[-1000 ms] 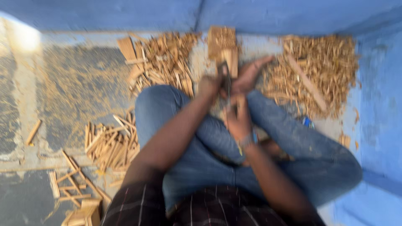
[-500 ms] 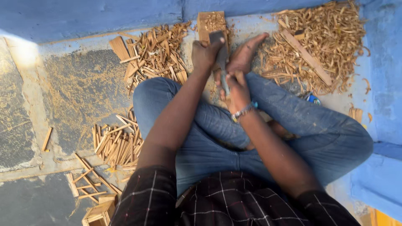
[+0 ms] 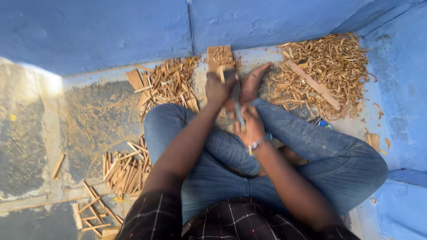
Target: The person shapes a wooden block using a hand-held blade by scraping away thin layers while sitting on a floor covered in wood shavings.
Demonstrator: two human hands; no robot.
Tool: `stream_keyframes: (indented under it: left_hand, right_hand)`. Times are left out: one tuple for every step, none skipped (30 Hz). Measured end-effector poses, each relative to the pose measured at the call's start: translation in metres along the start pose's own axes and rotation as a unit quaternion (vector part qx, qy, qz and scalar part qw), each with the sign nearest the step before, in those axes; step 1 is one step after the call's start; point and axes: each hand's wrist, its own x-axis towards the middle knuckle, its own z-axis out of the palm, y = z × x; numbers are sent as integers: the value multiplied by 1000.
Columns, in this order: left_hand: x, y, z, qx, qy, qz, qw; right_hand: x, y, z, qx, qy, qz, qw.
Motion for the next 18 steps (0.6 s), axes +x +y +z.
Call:
stream_keyframes:
  left_hand:
    - [-14,-3,1,7,4,21,1000]
    - [-19,-4,2,-2,14,33,999]
    - [-29,-7,1,-12,25,44,999]
    - [-32,-9,-2,-21,36,55,998]
    - [-40,-14,-6,9,92,146,985]
    - [-46,-18,-13,40,146,236,960]
    - [-33,-14,-20,101,80,268,955]
    - [-23,-9,-30,162,14,297,941]
    - [-2,2,-39,220,-45,327,918]
    - [16,16,-44,278,-66,399,871]
    - [21,22,-50,334,-96,461,816]
    - [25,29,-54,386,-126,518,753]
    - [22,34,-60,412,-166,510,737]
    - [17,39,-66,436,-206,500,719]
    - [13,48,-69,460,-242,489,700]
    - [6,56,-73,465,-236,485,702]
    - [-1,62,-77,470,-230,482,702]
    - [-10,66,-81,475,-223,480,703]
  right_hand:
    - [-10,2,-4,2,24,26,999]
    - [-12,3,-5,4,47,51,998]
    - [-19,5,-6,7,54,27,998]
    - [-18,4,-6,9,61,3,998]
    - [-27,5,-11,9,73,-13,997]
    - [-35,4,-17,6,81,-20,996]
    - [-27,-2,-16,6,81,-35,996]
    - [-26,-9,-17,6,80,-50,995]
    - [-14,-21,-15,15,82,-49,995]
    - [-6,-33,-15,24,83,-47,995]
    - [-8,-37,-20,35,94,-39,994]
    - [-9,-39,-23,40,88,-45,994]
    - [-16,-39,-27,44,81,-48,995]
    - [-22,-37,-29,48,74,-52,995]
    - [-25,-41,-30,60,81,-47,994]
    - [-28,-45,-30,72,88,-41,993]
    - [-30,-47,-27,86,94,-36,991]
    - [-33,-49,-26,90,84,-34,992]
